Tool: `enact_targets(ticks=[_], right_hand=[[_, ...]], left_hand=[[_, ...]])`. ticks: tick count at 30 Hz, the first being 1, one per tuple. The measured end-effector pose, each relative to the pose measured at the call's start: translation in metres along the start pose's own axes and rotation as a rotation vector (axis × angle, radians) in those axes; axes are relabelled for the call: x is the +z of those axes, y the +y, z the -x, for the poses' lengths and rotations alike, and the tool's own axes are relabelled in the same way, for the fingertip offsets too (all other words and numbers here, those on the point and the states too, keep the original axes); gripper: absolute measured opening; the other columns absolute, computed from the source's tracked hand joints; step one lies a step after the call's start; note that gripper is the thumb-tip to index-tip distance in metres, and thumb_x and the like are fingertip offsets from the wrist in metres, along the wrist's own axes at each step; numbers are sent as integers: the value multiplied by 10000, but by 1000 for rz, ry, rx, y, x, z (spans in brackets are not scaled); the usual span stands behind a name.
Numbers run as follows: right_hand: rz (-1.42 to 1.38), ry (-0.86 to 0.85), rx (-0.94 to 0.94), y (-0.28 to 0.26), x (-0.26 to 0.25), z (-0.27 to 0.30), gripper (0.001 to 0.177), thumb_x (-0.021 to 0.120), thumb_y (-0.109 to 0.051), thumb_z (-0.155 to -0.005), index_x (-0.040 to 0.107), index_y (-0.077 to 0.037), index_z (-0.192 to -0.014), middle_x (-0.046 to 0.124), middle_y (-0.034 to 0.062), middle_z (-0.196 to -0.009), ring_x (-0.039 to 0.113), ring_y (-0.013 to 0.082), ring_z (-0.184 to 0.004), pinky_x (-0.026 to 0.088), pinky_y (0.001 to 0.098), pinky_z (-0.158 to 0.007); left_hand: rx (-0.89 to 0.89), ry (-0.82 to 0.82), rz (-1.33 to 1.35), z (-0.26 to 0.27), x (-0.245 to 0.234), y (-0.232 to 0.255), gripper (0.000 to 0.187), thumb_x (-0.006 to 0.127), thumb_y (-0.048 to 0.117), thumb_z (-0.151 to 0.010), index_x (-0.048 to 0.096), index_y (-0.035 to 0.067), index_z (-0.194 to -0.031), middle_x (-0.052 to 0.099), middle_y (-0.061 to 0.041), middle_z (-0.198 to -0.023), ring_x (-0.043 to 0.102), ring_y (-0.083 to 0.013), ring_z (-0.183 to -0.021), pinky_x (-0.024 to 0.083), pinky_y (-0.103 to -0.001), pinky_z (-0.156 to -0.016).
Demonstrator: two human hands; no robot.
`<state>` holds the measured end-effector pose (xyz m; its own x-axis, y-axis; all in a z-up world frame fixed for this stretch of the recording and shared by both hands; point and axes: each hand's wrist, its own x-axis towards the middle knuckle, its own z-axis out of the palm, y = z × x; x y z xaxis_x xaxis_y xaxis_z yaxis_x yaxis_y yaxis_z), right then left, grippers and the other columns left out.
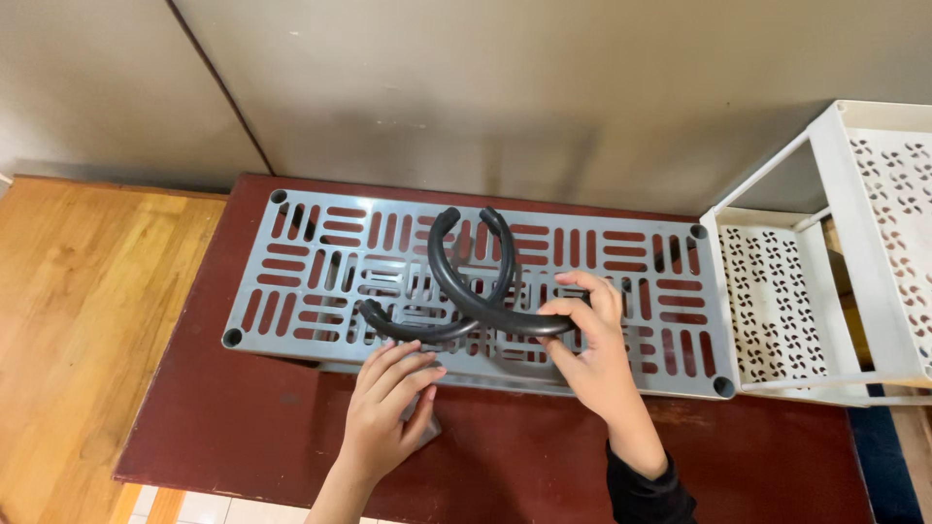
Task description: The person assembles a two-tier plastic storage rack by inserting black tubular legs into the perforated shelves and attaching curved handles. They then handle a white perforated tray, inserting white legs into its corners.
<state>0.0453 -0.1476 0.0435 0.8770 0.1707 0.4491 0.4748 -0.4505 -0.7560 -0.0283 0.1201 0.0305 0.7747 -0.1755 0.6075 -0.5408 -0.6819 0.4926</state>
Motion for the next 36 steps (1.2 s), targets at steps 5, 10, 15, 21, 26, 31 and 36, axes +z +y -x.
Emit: enact_targets(ticks=[5, 10, 15, 21, 26, 31, 36], right_hand=[[177, 23, -52, 0, 16, -2, 329, 708, 68, -650, 709, -129, -914, 341, 165, -1607, 185, 434, -1531, 229, 548, -1190], [157, 116, 39, 6, 16, 0, 462, 567, 133, -695, 718, -104, -1061, 324, 164, -1659, 243, 413, -1568, 278, 506, -1224], [238, 292, 149, 4, 23, 9, 455, 493, 151, -764, 707, -77, -1094, 501, 115, -1569, 422, 342, -1519, 452, 403, -1122], [512, 415, -34, -3, 36, 16, 298, 597, 114, -853, 708, -57, -1071, 627, 97, -1370, 526, 318, -1371, 449, 425, -1124], [639, 401, -121, -12, 49, 25, 177, 703, -60, -902, 717, -79, -1077, 631, 100, -1342, 513, 328, -1320, 352, 477, -1156], [642, 262, -147, -32, 89, 46, 761, 773, -589, -753, 605, -85, -1297, 491, 191, -1471, 417, 424, -1379, 173, 640, -1192], [762, 226, -129, -29, 115, 53, 931, 820, -677, -676, 564, -128, -1383, 406, 225, -1550, 337, 477, -1431, 101, 711, -1184]], left_hand=[[-43, 1, 1, 12, -14, -23, 204, 706, 46, -853, 728, 96, -1049, 725, -65, -1172, 624, -295, -1244, 430, -492, -1117], [-50, 59, -45, 24, -29, -44, 205, 702, 46, -840, 734, 110, -1032, 723, -56, -1173, 616, -301, -1269, 396, -510, -1160], [-193, 311, -156, 39, -53, -76, 264, 689, 61, -875, 703, 92, -1137, 644, -112, -1338, 477, -321, -1421, 336, -493, -1228], [-460, 462, 325, 60, -75, -130, 567, 547, 171, -1032, 337, 19, -1536, 413, -161, -1572, 360, -287, -1498, 274, -440, -1248], [-616, 334, 870, 73, -75, -174, 590, 370, 424, -1112, 398, 6, -1528, 532, -137, -1460, 462, -251, -1387, 326, -417, -1188], [-650, 229, 960, 93, -69, -204, 705, 400, 565, -1055, 444, -11, -1459, 528, -101, -1473, 459, -238, -1398, 316, -417, -1190], [-652, 238, 1044, 112, -57, -235, 758, 496, 618, -999, 484, 6, -1446, 558, -83, -1434, 472, -223, -1391, 317, -412, -1193]])
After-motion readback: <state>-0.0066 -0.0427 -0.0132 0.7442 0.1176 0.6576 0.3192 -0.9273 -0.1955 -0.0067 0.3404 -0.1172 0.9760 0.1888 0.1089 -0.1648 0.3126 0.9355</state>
